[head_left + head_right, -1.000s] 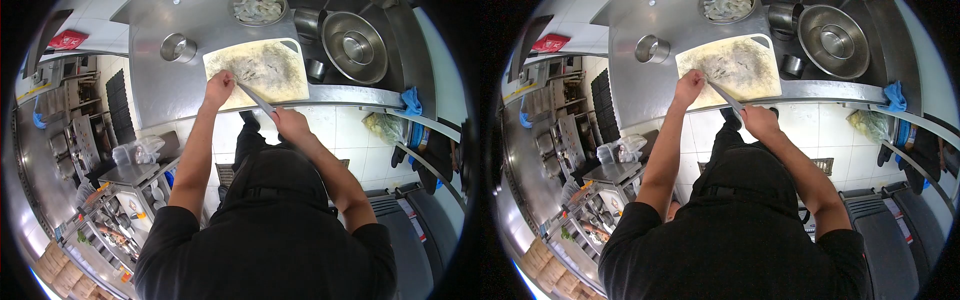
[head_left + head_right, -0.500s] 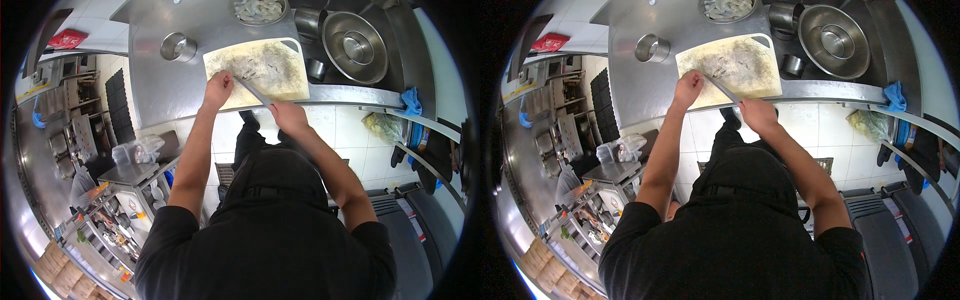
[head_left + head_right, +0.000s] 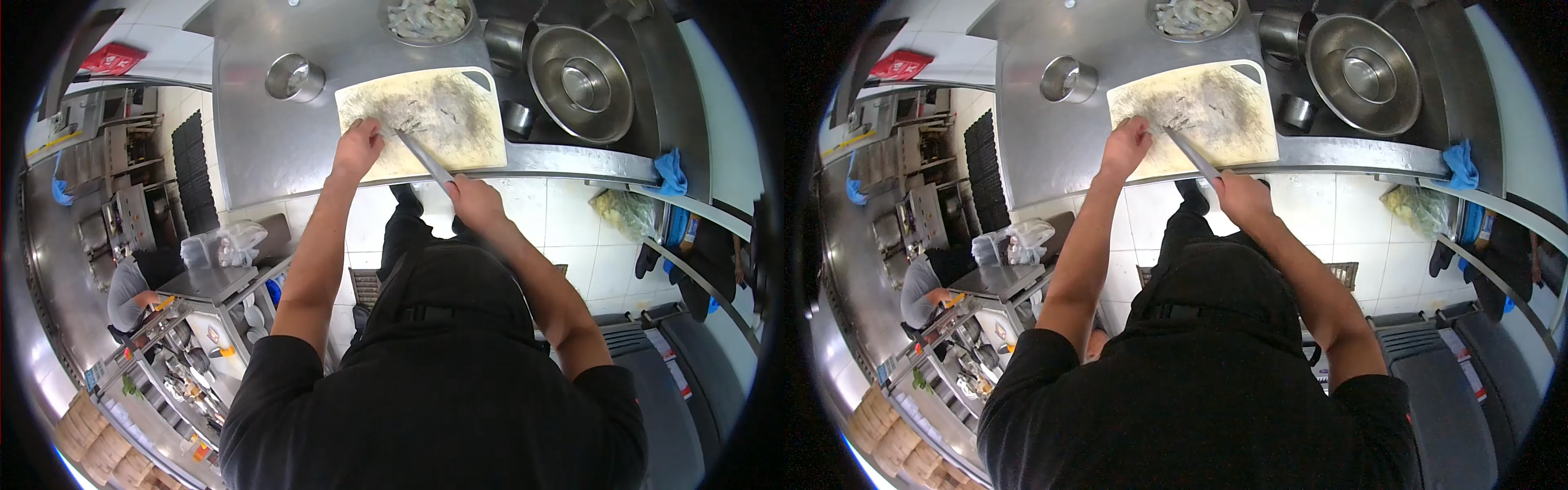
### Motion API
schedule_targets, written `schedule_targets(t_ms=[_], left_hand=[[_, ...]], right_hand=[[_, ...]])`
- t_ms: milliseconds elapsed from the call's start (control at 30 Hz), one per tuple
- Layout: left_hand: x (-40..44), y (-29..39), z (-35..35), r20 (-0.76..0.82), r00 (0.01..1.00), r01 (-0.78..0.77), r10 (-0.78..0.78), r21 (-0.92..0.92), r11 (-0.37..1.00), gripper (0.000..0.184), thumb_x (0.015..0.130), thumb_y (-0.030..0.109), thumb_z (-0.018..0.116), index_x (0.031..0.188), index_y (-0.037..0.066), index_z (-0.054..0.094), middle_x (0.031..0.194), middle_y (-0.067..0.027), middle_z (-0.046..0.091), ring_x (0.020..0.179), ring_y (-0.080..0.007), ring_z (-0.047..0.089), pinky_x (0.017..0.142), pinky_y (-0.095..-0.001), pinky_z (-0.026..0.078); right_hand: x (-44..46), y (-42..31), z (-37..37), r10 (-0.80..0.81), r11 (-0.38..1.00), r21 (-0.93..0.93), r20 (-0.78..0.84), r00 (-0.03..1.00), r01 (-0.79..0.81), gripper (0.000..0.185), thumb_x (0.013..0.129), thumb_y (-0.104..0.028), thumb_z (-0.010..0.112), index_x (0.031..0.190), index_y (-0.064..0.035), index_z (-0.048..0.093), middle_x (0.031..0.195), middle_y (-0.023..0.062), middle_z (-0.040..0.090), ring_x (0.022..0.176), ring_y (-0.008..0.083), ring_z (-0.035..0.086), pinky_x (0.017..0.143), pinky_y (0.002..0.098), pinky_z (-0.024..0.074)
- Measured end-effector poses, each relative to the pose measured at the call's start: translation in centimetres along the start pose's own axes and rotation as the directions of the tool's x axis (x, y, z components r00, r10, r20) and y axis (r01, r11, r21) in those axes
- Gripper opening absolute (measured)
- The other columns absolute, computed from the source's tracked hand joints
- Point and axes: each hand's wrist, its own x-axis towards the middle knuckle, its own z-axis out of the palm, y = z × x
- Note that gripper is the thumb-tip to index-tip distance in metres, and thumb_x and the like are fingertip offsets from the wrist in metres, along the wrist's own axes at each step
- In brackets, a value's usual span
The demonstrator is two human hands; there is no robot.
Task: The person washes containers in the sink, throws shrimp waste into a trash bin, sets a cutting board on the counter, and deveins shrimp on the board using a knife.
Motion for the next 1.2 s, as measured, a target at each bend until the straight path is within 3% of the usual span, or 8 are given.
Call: schedule_targets(t_ms=[100, 333, 533, 700, 867, 1000, 1133, 1200], left_hand=[[-0.3, 0.1, -1.0, -0.06, 0.998, -0.009, 0.008, -0.004, 1.0, 0.017, 0.085, 0.006, 0.068, 0.102, 0.004, 0.064, 0.094, -0.0152, 0.066, 0.081, -0.033, 0.069, 0.074, -0.0426, 0.057], [0.6, 1.1, -5.8, -0.1, 0.995, 0.03, -0.029, 0.009, 1.0, 0.018, 0.086, 0.008, 0.069, 0.103, 0.004, 0.065, 0.095, -0.0149, 0.067, 0.08, -0.0328, 0.069, 0.073, -0.0414, 0.057], [6.4, -3.2, -11.5, -0.43, 0.9, 0.113, -0.069, 0.077, 0.991, 0.023, 0.087, 0.015, 0.07, 0.109, 0.008, 0.068, 0.1, -0.0128, 0.074, 0.092, -0.0328, 0.072, 0.082, -0.043, 0.057], [9.6, -4.7, -14.7, -0.364, 0.927, 0.205, -0.087, 0.298, 0.932, 0.031, 0.088, 0.024, 0.069, 0.118, 0.016, 0.071, 0.108, -0.009, 0.077, 0.096, -0.0308, 0.074, 0.084, -0.0451, 0.058], [14.0, 1.3, -7.9, -0.311, 0.949, 0.034, 0.046, 0.249, 0.968, 0.035, 0.089, 0.029, 0.069, 0.122, 0.02, 0.073, 0.103, -0.0111, 0.077, 0.097, -0.0333, 0.074, 0.088, -0.0465, 0.058], [21.2, 9.2, -3.6, -0.16, 0.987, -0.002, 0.024, 0.138, 0.99, 0.043, 0.091, 0.033, 0.069, 0.129, 0.013, 0.069, 0.132, -0.0195, 0.066, 0.116, -0.0363, 0.067, 0.1, -0.0465, 0.054], [26.3, 11.0, 0.2, -0.013, 0.993, 0.113, -0.114, 0.282, 0.953, 0.047, 0.092, 0.039, 0.066, 0.133, 0.014, 0.065, 0.14, -0.0211, 0.06, 0.121, -0.0366, 0.065, 0.102, -0.0461, 0.054], [27.1, 11.0, 1.6, -0.069, 0.963, 0.268, -0.26, 0.205, 0.941, 0.046, 0.092, 0.036, 0.066, 0.131, 0.012, 0.064, 0.138, -0.0208, 0.061, 0.124, -0.0357, 0.063, 0.103, -0.0461, 0.054]], right_hand=[[0.2, 0.8, -0.6, 0.085, 0.996, 0.019, -0.044, 0.995, -0.084, 0.038, 0.107, -0.039, 0.048, 0.106, -0.0054, 0.066, 0.088, 0.022, 0.072, 0.086, 0.0435, 0.07, 0.077, 0.0578, 0.0531], [0.9, -0.9, -2.5, 0.012, 1.0, 0.018, -0.182, 0.983, -0.009, 0.036, 0.107, -0.036, 0.048, 0.102, -0.0037, 0.064, 0.086, 0.0218, 0.071, 0.083, 0.0437, 0.07, 0.075, 0.0566, 0.0536], [1.6, -0.3, -1.9, -0.028, 0.993, 0.115, -0.112, 0.993, 0.041, 0.035, 0.106, -0.037, 0.05, 0.104, -0.0048, 0.066, 0.089, 0.0224, 0.072, 0.087, 0.0452, 0.069, 0.079, 0.0574, 0.0523], [0.2, 3.9, -3.7, 0.02, 0.975, 0.222, -0.082, 0.996, -0.002, 0.036, 0.105, -0.037, 0.052, 0.104, -0.0043, 0.067, 0.091, 0.0237, 0.071, 0.091, 0.0457, 0.068, 0.079, 0.0568, 0.0504], [-0.8, 5.3, -4.7, 0.097, 0.97, 0.236, -0.145, 0.985, -0.061, 0.038, 0.105, -0.037, 0.054, 0.093, -0.0027, 0.063, 0.085, 0.0242, 0.069, 0.084, 0.0469, 0.067, 0.074, 0.0568, 0.0503], [-0.5, 5.9, -3.8, 0.017, 0.981, 0.189, -0.265, 0.964, 0.035, 0.033, 0.104, -0.033, 0.058, 0.091, -0.0033, 0.062, 0.077, 0.0235, 0.068, 0.075, 0.0475, 0.066, 0.067, 0.0573, 0.0506], [-1.7, 5.1, -4.8, 0.049, 0.964, 0.267, -0.226, 0.973, 0.013, 0.032, 0.105, -0.032, 0.057, 0.092, -0.0028, 0.063, 0.078, 0.0221, 0.069, 0.076, 0.0448, 0.068, 0.066, 0.0525, 0.0514], [-2.8, 5.0, -5.1, 0.123, 0.924, 0.381, -0.188, 0.974, -0.044, 0.032, 0.105, -0.031, 0.057, 0.093, -0.0016, 0.063, 0.077, 0.0211, 0.068, 0.072, 0.042, 0.068, 0.064, 0.0489, 0.0516]])
